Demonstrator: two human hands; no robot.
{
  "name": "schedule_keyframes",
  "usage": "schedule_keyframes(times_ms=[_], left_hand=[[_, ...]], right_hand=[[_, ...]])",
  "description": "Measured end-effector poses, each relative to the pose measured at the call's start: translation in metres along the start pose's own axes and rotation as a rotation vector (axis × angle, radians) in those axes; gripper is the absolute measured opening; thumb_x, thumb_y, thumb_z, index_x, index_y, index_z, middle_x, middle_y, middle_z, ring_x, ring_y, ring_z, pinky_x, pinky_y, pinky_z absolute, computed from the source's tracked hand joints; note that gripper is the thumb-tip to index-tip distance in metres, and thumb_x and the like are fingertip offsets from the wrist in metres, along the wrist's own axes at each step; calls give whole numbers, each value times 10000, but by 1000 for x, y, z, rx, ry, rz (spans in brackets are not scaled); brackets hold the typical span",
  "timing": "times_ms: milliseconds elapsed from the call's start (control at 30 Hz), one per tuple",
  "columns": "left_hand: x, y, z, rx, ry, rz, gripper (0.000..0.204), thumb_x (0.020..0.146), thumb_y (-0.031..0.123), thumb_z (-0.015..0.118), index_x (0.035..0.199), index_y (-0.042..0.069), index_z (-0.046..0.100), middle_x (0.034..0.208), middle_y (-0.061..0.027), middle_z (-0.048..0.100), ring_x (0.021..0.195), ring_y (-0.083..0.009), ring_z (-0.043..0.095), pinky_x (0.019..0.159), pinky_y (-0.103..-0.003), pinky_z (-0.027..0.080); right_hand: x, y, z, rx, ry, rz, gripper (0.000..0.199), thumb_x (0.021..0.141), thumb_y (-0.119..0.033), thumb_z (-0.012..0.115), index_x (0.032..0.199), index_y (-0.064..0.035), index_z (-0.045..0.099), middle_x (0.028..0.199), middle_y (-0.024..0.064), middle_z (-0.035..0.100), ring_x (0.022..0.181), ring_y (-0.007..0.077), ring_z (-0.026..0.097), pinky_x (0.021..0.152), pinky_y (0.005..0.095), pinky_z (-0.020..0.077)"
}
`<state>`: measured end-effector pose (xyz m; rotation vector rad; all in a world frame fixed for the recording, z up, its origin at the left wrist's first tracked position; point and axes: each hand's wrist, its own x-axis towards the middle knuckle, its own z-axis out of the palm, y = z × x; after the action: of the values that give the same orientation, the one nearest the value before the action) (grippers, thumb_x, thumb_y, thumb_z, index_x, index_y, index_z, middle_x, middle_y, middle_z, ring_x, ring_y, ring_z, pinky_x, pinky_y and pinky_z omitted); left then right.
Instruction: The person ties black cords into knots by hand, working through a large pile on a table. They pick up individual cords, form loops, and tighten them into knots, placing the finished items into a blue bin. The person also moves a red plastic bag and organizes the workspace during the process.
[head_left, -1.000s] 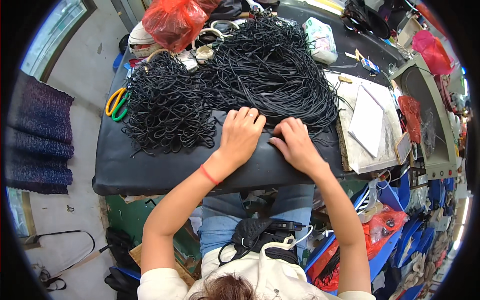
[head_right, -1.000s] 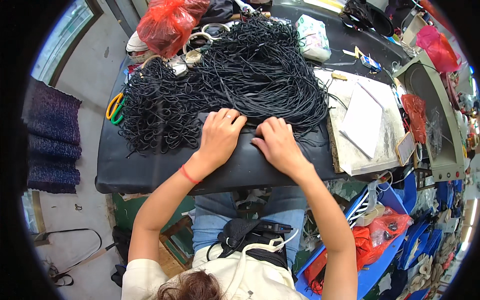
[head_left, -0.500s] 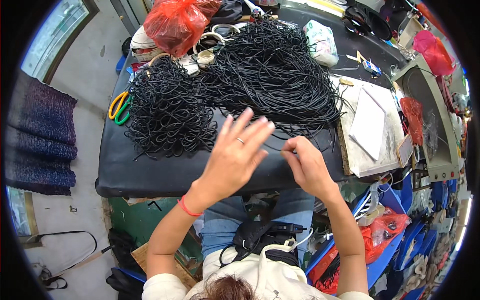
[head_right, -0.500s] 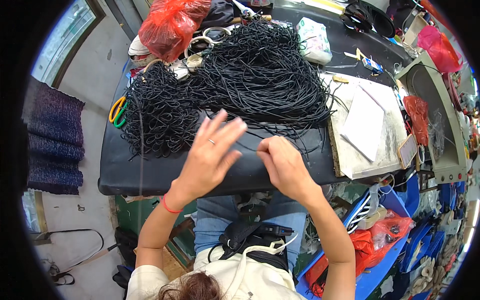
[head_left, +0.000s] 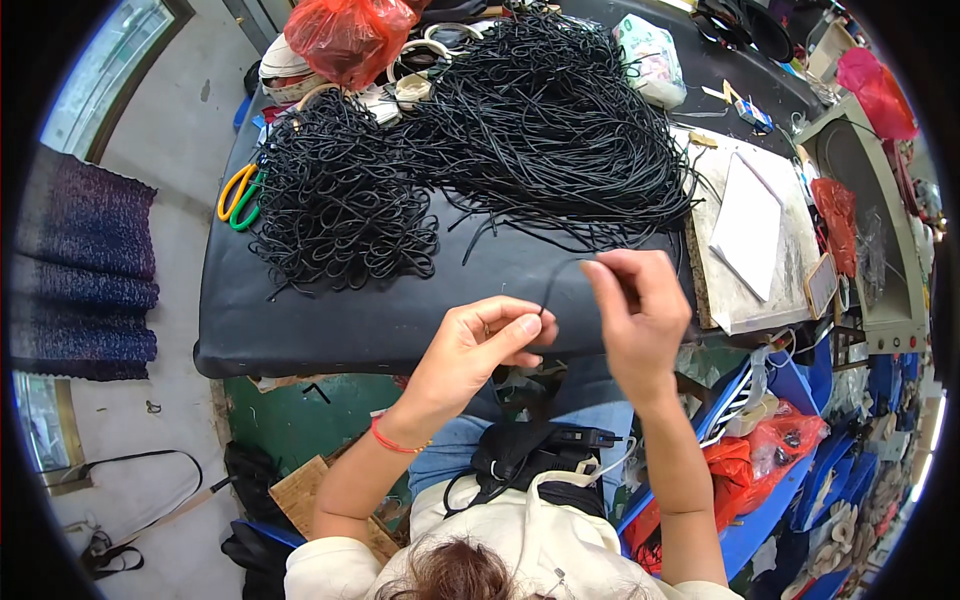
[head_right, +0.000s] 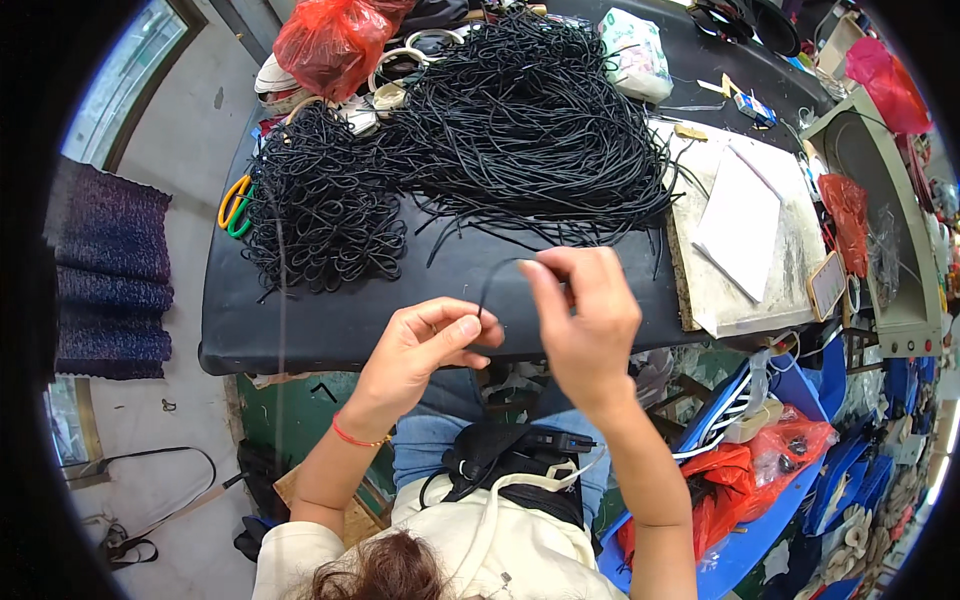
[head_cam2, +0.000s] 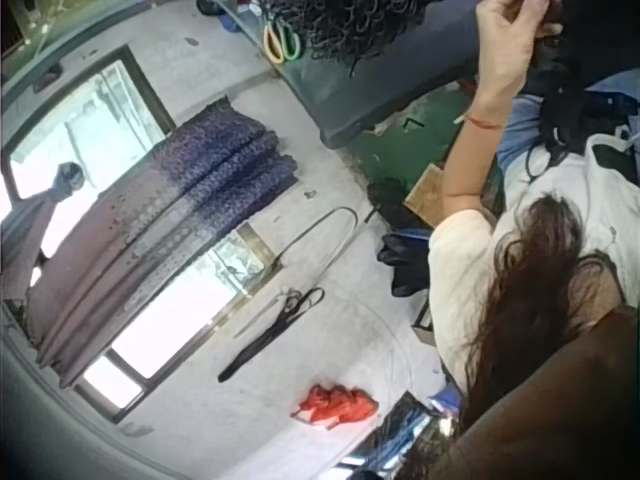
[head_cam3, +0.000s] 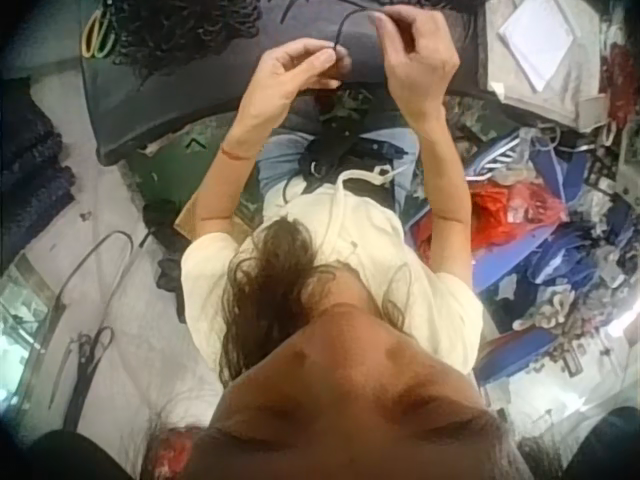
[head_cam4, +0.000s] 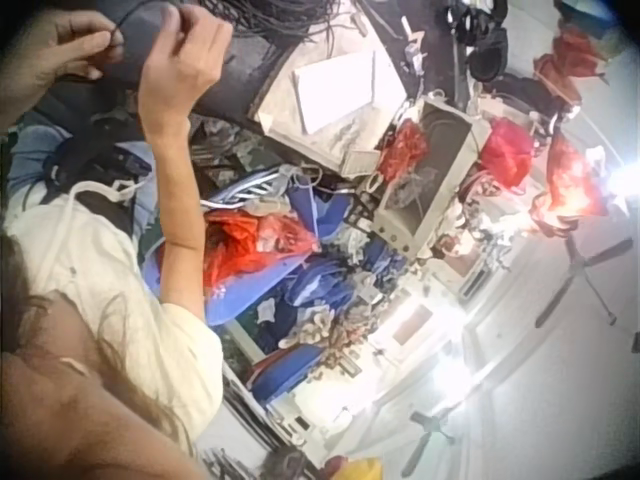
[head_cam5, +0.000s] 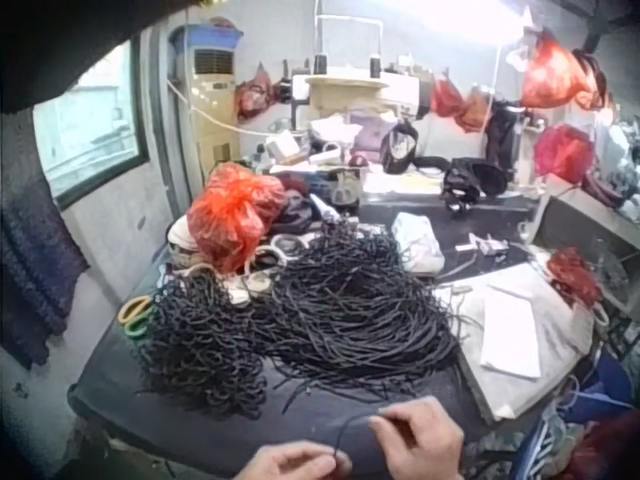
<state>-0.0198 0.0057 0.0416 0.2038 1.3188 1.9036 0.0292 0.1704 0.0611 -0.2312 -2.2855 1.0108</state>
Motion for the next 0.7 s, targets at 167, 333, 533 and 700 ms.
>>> schedule_keyframes(times_ms=[167,333,533,700], left_hand=[[4,-18,0,16,204,191,198,914,162,544,1014,2,605,875,-61,632,774,-105,608,630,-224,520],[6,-25,-4,155,279,233,185,914,145,545,1014,2,604,776,-35,624,691,-72,581,595,-191,482],[4,-25,-5,-16,200,267,171,914,141,540,1008,19,613,757,-13,613,676,-54,570,617,-198,471],[3,-27,-10,-158,160,221,165,907,132,544,1020,34,615,775,-5,608,691,-54,575,623,-186,466]], right_hand=[[-18,-8,21,173,-219,-41,221,800,40,569,1009,-13,618,822,116,535,689,232,561,616,311,465],[-22,-5,26,253,-243,6,224,806,69,547,1006,-6,614,850,125,597,725,213,611,631,287,486],[-27,-11,32,420,-198,206,134,808,22,597,939,0,614,817,99,617,662,172,621,594,265,491],[-30,-3,27,197,-218,76,121,794,-1,632,914,-10,618,788,88,608,624,158,598,554,266,476]])
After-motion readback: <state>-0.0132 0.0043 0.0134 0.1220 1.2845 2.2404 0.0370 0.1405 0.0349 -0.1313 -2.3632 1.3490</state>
